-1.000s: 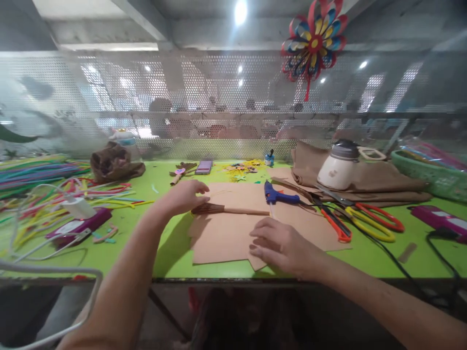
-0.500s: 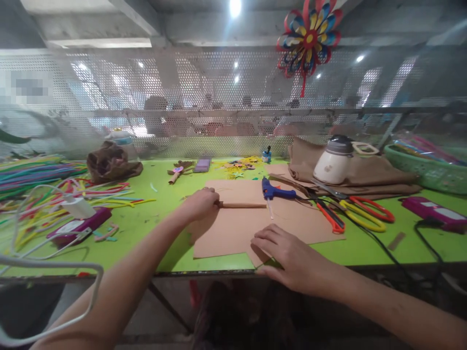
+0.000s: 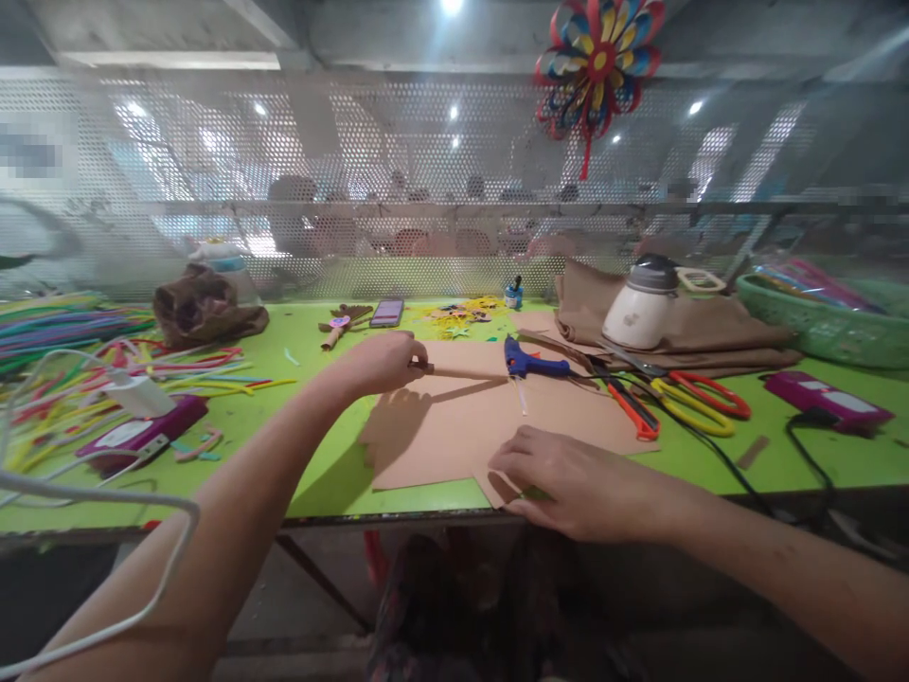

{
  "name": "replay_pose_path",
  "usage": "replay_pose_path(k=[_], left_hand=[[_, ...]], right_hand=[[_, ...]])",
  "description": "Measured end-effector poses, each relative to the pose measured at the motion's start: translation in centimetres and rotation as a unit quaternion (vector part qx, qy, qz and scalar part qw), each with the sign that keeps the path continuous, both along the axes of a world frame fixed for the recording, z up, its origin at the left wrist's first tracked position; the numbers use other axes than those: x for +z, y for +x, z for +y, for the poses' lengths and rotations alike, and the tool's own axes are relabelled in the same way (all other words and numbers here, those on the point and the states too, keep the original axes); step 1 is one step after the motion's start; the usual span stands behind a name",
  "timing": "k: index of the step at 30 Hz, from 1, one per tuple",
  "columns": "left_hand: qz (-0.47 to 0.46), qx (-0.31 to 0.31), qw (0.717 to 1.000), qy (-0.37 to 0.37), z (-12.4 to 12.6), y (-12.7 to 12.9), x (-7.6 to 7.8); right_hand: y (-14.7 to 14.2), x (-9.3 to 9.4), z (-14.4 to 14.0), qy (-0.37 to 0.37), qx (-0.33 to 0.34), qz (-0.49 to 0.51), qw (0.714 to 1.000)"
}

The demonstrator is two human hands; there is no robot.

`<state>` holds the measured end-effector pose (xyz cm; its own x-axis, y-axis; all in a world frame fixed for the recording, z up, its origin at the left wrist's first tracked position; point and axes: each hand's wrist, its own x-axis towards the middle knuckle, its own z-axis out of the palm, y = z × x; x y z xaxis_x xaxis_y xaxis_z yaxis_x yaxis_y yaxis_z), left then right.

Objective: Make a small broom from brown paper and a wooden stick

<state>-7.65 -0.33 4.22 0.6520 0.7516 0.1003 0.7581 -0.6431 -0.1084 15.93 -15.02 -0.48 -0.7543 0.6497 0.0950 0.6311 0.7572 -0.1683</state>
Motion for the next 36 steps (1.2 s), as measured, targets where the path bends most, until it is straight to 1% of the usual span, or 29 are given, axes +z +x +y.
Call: replay_pose_path(k=[2, 5, 8, 11, 13, 15, 16, 17, 19, 21, 23, 25, 27, 29, 31, 32, 33, 34, 36], left_hand=[[0.000, -0.004, 1.000, 0.006, -0.2, -0.2, 0.4], [-0.001, -0.007, 1.000, -0.005, -0.3, -1.0, 0.9], [-0.014, 0.023, 1.000, -0.015, -0.2, -1.9, 1.7], [-0.016, 0.057, 0.998, -0.014, -0.1, -2.4, 3.0], [-0.022, 0.068, 0.997, 0.002, -0.3, -2.0, 4.1], [-0.034, 0.067, 0.997, 0.019, -0.7, -1.0, 5.2], [-0.039, 0.068, 0.997, 0.018, -1.0, -0.4, 5.7], [-0.048, 0.070, 0.996, 0.022, -1.2, 0.2, 6.1], [-0.074, 0.073, 0.994, 0.025, -1.7, 1.5, 6.9], [-0.100, 0.065, 0.992, 0.030, -1.9, 2.6, 7.4], [-0.129, 0.050, 0.989, 0.045, -1.9, 3.3, 7.6], [-0.160, 0.031, 0.985, 0.063, -1.7, 3.9, 7.6], [-0.184, 0.017, 0.980, 0.068, -1.6, 4.3, 7.6], [-0.194, 0.005, 0.979, 0.056, -1.8, 4.9, 7.6], [-0.202, -0.013, 0.978, 0.041, -2.2, 5.5, 7.9], [-0.206, -0.028, 0.978, 0.034, -2.5, 5.9, 8.2], [-0.212, -0.042, 0.976, 0.032, -2.8, 6.3, 8.5], [-0.218, -0.057, 0.974, 0.030, -3.1, 6.6, 8.8], [-0.238, -0.087, 0.967, 0.019, -3.7, 7.1, 9.4]], right_hand=[[0.0, 0.7, 0.2, 0.010, 0.013, -0.048, 0.999], [-0.5, 1.3, 0.4, 0.046, 0.047, -0.117, 0.991], [-1.3, 1.9, 0.5, 0.064, 0.093, -0.169, 0.979], [-2.0, 2.0, 0.5, 0.081, 0.106, -0.188, 0.973], [-2.2, 1.6, 0.5, 0.101, 0.100, -0.180, 0.973], [-2.1, 0.9, 0.7, 0.118, 0.082, -0.153, 0.978], [-2.1, 0.4, 0.8, 0.121, 0.063, -0.133, 0.982], [-1.9, -0.2, 0.9, 0.120, 0.033, -0.107, 0.986], [-1.6, -1.3, 1.1, 0.114, -0.049, -0.044, 0.991], [-1.3, -2.2, 1.2, 0.106, -0.110, 0.022, 0.988], [-1.2, -2.7, 1.0, 0.094, -0.130, 0.077, 0.984], [-1.3, -2.7, 1.0, 0.081, -0.138, 0.137, 0.978], [-1.6, -2.3, 1.6, 0.070, -0.144, 0.213, 0.964], [-1.9, -1.5, 3.1, 0.053, -0.145, 0.298, 0.942], [-2.5, -0.4, 5.4, 0.006, -0.161, 0.383, 0.910], [-2.9, 0.2, 6.6, -0.035, -0.169, 0.425, 0.889], [-3.3, 0.9, 7.9, -0.087, -0.156, 0.466, 0.866], [-3.9, 1.6, 8.9, -0.144, -0.122, 0.507, 0.841], [-5.1, 2.7, 10.5, -0.257, -0.024, 0.555, 0.791]])
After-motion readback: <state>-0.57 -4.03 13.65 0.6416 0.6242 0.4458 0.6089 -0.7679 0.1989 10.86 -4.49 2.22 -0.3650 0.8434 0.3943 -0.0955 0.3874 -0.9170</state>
